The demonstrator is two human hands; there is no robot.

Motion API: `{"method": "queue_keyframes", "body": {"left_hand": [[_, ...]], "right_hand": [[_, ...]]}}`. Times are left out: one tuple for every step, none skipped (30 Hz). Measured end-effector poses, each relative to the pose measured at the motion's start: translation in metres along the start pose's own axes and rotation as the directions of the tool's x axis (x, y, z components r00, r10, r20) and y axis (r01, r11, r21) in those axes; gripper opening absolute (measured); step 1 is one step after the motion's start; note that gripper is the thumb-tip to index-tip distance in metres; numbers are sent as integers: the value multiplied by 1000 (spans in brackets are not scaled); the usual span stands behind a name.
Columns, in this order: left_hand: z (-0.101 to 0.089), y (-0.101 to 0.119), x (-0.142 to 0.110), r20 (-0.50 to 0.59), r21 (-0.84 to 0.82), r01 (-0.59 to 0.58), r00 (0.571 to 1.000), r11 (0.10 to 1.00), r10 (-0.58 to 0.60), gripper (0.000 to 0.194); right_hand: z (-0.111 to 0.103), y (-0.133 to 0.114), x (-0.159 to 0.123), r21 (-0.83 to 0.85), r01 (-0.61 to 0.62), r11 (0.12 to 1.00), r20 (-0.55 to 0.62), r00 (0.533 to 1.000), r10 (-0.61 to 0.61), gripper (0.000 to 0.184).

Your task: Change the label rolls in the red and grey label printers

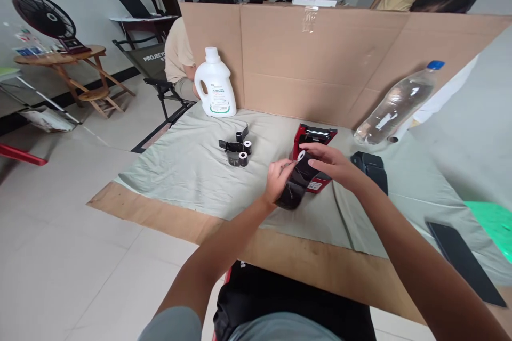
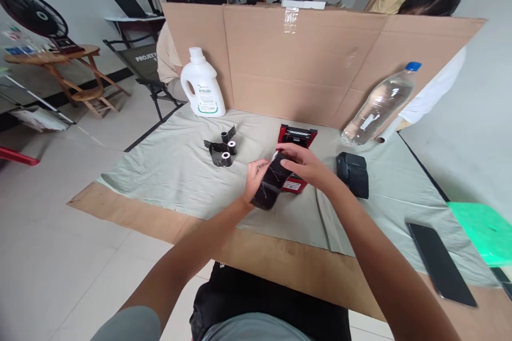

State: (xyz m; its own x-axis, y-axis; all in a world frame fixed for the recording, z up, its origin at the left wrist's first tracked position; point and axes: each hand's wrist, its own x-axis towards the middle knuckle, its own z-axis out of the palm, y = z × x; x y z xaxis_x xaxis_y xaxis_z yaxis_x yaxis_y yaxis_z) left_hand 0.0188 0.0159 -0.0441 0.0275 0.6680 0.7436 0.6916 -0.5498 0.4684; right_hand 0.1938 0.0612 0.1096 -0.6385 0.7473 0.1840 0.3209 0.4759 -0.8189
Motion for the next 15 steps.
{"method": "queue_keyframes", "body": {"left_hand": [[-1, 2, 0, -44, 5, -19, 999, 1000, 19, 46], [-3, 5, 0, -69, 14, -57, 996, 998, 58, 48], [-4, 8, 0, -74, 31, -116, 990, 993, 118, 49], [-5, 10, 0, -65, 54, -184, 980, 981, 187, 47], [-5, 13, 0, -54, 83, -244, 967, 966, 249, 41], [-5, 14, 0, -47, 112, -287, 955, 951, 293, 33], [-4, 16, 0, -42, 137, -307, 948, 942, 315, 31], [-4, 17, 0, -39, 156, -311, 946, 938, 321, 32], [-3, 17, 1, -34, 170, -307, 948, 936, 317, 34], [-3, 17, 1, -19, 182, -297, 952, 937, 306, 33], [-3, 17, 2, 1, 191, -283, 958, 940, 288, 31], [-4, 17, 3, 18, 199, -263, 964, 944, 265, 29], [-4, 17, 4, 31, 203, -243, 970, 948, 242, 26], [-5, 17, 6, 40, 204, -225, 974, 953, 222, 25], [-6, 17, 7, 45, 203, -212, 977, 956, 207, 24]], "right_hand": [[-12, 9, -3, -1, -22, 1000, 18, 1000, 22, 45], [-21, 18, -4, -50, -40, 998, 26, 999, 41, 41], [-27, 27, -3, -125, -52, 991, 24, 998, 55, 37], [-31, 36, -1, -206, -57, 977, 17, 998, 62, 33], [-33, 43, 3, -283, -58, 957, 13, 998, 64, 32], [-32, 49, 9, -351, -54, 935, 15, 998, 64, 32], [-31, 53, 15, -409, -47, 912, 24, 998, 62, 32], [-28, 56, 21, -462, -39, 886, 37, 997, 63, 34], [-25, 59, 28, -516, -34, 856, 49, 996, 70, 35], [-22, 60, 34, -570, -35, 821, 56, 995, 82, 35], [-19, 61, 40, -617, -45, 786, 58, 993, 102, 34], [-16, 62, 45, -651, -57, 757, 61, 990, 127, 33], [-14, 63, 50, -671, -69, 739, 68, 986, 153, 29], [-12, 63, 53, -677, -77, 732, 78, 981, 176, 25], [-10, 63, 55, -674, -82, 734, 92, 977, 193, 21]]}}
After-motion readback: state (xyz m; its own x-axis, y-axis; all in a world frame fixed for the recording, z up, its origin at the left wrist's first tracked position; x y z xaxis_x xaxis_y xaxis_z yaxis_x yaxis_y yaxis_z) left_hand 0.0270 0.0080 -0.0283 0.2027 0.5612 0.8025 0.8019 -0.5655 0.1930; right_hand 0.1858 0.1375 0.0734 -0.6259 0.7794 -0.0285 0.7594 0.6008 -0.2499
